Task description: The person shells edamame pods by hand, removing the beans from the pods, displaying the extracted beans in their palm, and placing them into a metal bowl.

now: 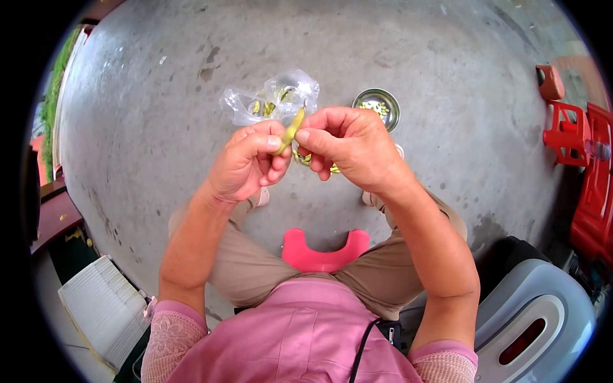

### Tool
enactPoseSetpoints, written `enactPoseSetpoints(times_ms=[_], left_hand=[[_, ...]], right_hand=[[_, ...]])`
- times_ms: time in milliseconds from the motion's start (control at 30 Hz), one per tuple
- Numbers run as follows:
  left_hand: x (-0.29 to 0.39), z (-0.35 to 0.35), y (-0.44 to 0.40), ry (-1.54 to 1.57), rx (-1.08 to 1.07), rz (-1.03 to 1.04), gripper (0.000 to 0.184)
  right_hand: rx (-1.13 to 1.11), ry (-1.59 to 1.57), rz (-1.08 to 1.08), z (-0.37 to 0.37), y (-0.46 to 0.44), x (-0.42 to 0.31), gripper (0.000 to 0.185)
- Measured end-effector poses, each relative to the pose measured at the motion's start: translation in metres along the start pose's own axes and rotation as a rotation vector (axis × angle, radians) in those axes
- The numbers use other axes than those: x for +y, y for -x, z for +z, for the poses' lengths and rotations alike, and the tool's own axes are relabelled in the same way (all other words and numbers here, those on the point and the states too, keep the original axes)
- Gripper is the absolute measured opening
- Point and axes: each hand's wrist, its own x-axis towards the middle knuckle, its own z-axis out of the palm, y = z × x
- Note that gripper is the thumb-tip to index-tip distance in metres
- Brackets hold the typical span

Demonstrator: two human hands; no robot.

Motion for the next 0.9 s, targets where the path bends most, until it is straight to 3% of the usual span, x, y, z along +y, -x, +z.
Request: enactPoseSetpoints(times_ms=[233,400,900], left_hand=[[-0.007,0.006,0.001,0.110,-0.039,-0.046,0.013],[-0.006,0.010,0.003,-0.350,0.086,0.086,0.021],[-0.005,0.008,0.004,-0.184,-0.057,0.015,0.026]], right_hand=[[0.086,-0.057,0.035,0.005,-0.005,0.010,0.011],[0.149,0.118,-0.029,0.009,-0.005,0.008,0.010],[0.061,0.041,0.040,0.001,0.000,0.000,0.013]])
